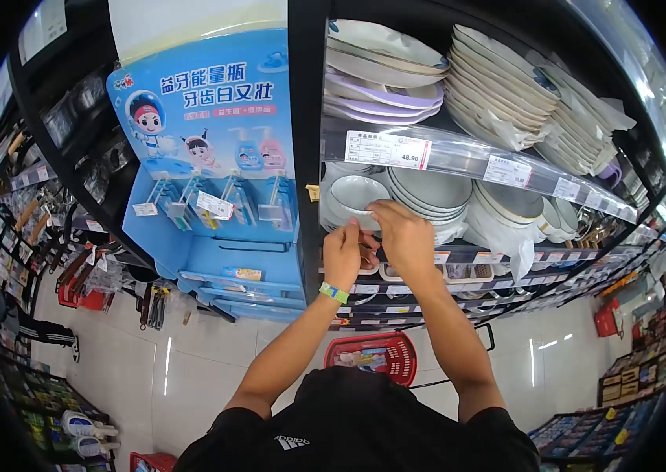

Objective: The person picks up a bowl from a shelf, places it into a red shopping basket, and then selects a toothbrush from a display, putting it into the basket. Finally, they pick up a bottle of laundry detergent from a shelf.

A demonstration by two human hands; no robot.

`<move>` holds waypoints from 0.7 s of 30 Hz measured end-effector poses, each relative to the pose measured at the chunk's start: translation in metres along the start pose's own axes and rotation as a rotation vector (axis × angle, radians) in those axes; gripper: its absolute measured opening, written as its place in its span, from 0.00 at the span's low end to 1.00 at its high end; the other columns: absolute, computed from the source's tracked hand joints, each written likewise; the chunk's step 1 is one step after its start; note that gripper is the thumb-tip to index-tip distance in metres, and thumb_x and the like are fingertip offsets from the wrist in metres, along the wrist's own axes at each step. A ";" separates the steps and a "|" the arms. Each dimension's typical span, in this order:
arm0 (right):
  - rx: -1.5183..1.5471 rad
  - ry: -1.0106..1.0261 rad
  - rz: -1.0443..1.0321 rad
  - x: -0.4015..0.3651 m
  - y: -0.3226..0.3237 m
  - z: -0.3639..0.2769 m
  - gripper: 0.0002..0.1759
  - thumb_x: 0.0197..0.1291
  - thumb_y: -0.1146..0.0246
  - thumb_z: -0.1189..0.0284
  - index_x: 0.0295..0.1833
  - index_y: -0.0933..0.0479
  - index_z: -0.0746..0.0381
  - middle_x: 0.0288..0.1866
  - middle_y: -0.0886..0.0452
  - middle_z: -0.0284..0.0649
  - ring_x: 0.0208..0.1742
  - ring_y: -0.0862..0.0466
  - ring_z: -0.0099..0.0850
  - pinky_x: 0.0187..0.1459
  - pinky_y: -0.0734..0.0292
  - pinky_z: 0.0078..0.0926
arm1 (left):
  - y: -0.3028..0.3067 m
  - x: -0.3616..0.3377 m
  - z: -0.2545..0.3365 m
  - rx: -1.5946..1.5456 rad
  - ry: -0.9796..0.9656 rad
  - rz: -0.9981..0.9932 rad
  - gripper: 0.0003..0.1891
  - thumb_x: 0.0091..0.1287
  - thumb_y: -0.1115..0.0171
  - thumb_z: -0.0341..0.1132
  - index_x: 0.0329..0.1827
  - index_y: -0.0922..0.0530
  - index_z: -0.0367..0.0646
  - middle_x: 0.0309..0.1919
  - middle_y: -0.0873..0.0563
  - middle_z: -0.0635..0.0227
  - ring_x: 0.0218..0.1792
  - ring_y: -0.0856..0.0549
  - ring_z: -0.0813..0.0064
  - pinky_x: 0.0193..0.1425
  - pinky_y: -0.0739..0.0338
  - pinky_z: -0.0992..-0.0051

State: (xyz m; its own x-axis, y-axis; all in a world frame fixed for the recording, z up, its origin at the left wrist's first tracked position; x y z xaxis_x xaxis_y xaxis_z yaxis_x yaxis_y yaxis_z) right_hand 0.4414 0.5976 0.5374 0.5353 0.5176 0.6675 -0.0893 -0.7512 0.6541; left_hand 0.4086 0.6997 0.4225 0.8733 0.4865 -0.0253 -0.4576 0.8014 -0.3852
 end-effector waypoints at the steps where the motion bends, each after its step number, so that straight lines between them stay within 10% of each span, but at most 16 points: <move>1: -0.002 -0.005 0.004 -0.001 0.000 0.001 0.08 0.58 0.38 0.74 0.42 0.17 0.61 0.41 0.15 0.38 0.35 0.15 0.39 0.34 0.21 0.31 | 0.000 0.000 0.003 -0.024 -0.035 0.033 0.25 0.76 0.54 0.47 0.38 0.22 0.29 0.24 0.16 0.59 0.15 0.19 0.75 0.14 0.27 0.81; 21: -0.102 0.069 -0.122 -0.009 -0.025 0.014 0.11 0.49 0.36 0.73 0.40 0.17 0.60 0.42 0.15 0.35 0.35 0.15 0.39 0.34 0.20 0.33 | -0.006 -0.007 -0.002 0.075 -0.054 0.077 0.24 0.76 0.54 0.45 0.35 0.22 0.31 0.23 0.16 0.62 0.11 0.21 0.78 0.12 0.27 0.81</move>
State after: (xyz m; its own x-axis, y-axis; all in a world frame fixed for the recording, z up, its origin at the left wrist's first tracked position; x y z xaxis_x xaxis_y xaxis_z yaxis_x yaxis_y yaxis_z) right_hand 0.4510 0.6059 0.5100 0.4886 0.6319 0.6016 -0.1140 -0.6374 0.7620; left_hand 0.4056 0.6910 0.4231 0.8256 0.5642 -0.0019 -0.5362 0.7835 -0.3141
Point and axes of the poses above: each hand's wrist, its own x-axis towards the middle knuckle, its own y-axis out of the back of the hand, z = x × y, the point moved 7 cm from there along x, towards the middle knuckle
